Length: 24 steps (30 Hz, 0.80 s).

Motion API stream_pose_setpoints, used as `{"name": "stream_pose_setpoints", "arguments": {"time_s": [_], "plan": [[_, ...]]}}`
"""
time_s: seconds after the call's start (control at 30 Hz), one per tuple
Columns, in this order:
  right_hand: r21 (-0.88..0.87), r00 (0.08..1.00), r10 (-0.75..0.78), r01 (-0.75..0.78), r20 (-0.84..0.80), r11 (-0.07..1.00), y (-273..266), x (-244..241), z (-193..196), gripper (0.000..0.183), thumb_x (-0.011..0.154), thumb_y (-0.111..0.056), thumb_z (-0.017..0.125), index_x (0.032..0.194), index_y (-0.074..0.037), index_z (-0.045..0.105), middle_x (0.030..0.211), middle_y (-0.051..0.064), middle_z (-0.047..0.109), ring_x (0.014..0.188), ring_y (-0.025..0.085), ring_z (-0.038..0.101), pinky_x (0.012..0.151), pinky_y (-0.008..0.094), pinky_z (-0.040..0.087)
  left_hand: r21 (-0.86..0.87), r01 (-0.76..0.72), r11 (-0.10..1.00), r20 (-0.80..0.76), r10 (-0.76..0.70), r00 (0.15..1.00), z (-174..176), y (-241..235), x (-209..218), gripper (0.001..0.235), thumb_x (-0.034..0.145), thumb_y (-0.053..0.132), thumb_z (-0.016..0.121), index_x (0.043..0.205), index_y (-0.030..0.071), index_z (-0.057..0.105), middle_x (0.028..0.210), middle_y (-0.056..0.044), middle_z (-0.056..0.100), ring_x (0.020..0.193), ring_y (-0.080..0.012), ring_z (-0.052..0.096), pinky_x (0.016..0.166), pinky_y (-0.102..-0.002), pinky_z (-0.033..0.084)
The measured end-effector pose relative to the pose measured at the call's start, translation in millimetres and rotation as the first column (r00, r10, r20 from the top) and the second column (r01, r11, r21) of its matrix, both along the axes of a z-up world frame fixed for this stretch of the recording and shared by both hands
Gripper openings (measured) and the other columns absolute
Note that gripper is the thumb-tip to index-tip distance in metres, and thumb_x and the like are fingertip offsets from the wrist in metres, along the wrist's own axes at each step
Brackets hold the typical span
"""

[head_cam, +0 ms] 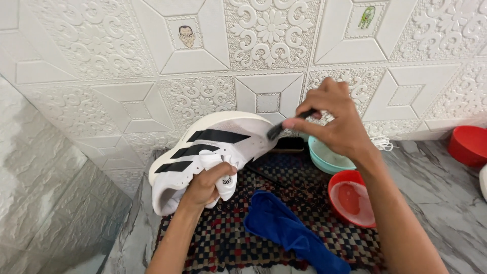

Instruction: The person scrubs a white sneaker with black stripes using a small brush and water from a light blue bowl, then wipes the shoe with a blue cloth. The process is repeated on different areas of the shoe, including the toe and side panels.

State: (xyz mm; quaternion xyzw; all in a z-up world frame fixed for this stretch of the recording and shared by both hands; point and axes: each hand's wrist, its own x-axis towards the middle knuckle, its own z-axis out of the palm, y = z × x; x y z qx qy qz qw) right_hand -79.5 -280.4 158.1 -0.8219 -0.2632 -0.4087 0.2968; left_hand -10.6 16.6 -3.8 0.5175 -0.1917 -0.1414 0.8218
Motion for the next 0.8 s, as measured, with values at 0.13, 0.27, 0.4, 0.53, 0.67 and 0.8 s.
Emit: {"name": "stream_pose_setpoints", "arguments": {"time_s": [0.13, 0.27, 0.4, 0.53, 0.67, 0.8], "plan": [[-0.02, 0.995, -0.1, 0.1, 0.008, 0.995, -1, 6, 5, 0.026, 0.095, -0.023, 0.092, 0.084, -0.008, 0.074, 0.065, 0.002, 0.048, 0.082, 0.023, 0.041, 0.095, 0.041, 0.033, 0.041, 0.028, 0.999, 0.003, -0.028, 1.0, 6, 3, 3, 0.013, 0.079, 0.001, 0.07, 0.067, -0.002, 0.068, 0.041, -0.008, 0.043, 0.029, -0.0071, 0.03, 0.023, -0.024, 0.025], [0.07, 0.996, -0.02, 0.026, -0.088, 0.997, -8, 2, 0, 0.024, 0.095, -0.026, 0.09, 0.084, -0.011, 0.074, 0.064, 0.0, 0.048, 0.084, 0.022, 0.041, 0.098, 0.042, 0.032, 0.053, 0.044, 0.998, 0.029, -0.046, 0.999, -9, 0, 13, 0.007, 0.079, -0.001, 0.069, 0.073, -0.002, 0.071, 0.045, -0.008, 0.047, 0.033, -0.0068, 0.035, 0.023, -0.026, 0.026], [-0.041, 0.999, -0.026, 0.025, -0.029, 0.999, -1, 5, 3, 0.027, 0.092, -0.03, 0.092, 0.083, -0.012, 0.074, 0.064, 0.001, 0.048, 0.084, 0.021, 0.042, 0.097, 0.039, 0.031, 0.043, 0.04, 0.998, 0.033, -0.041, 0.999, -4, 4, 9, 0.003, 0.079, -0.001, 0.071, 0.077, -0.003, 0.072, 0.05, -0.007, 0.048, 0.039, -0.0071, 0.033, 0.027, -0.026, 0.025], [0.067, 0.996, -0.009, 0.015, -0.094, 0.998, -12, 6, -1, 0.025, 0.095, -0.027, 0.089, 0.084, -0.011, 0.074, 0.065, 0.001, 0.049, 0.085, 0.021, 0.041, 0.098, 0.042, 0.032, 0.031, 0.06, 0.998, 0.027, -0.061, 0.998, 3, 4, 5, 0.009, 0.079, -0.001, 0.071, 0.07, -0.003, 0.07, 0.043, -0.008, 0.044, 0.031, -0.0073, 0.03, 0.022, -0.024, 0.022], [-0.06, 0.993, 0.097, -0.102, -0.069, 0.993, 4, 2, 3, 0.027, 0.086, -0.032, 0.094, 0.078, -0.016, 0.073, 0.063, -0.003, 0.046, 0.081, 0.017, 0.042, 0.095, 0.035, 0.033, -0.007, 0.084, 0.996, 0.028, -0.084, 0.996, -10, 7, 12, 0.009, 0.077, -0.005, 0.07, 0.084, -0.006, 0.075, 0.052, -0.009, 0.052, 0.039, -0.0077, 0.036, 0.028, -0.027, 0.024], [-0.038, 1.0, -0.004, 0.004, 0.024, 0.999, -12, 16, -2, 0.025, 0.093, -0.024, 0.092, 0.085, -0.01, 0.074, 0.064, 0.0, 0.049, 0.081, 0.022, 0.042, 0.095, 0.041, 0.032, -0.018, 0.062, 0.998, 0.012, -0.062, 0.998, 3, 12, 5, 0.006, 0.078, -0.002, 0.068, 0.072, -0.002, 0.069, 0.045, -0.006, 0.04, 0.033, -0.0074, 0.029, 0.024, -0.024, 0.023]]}}
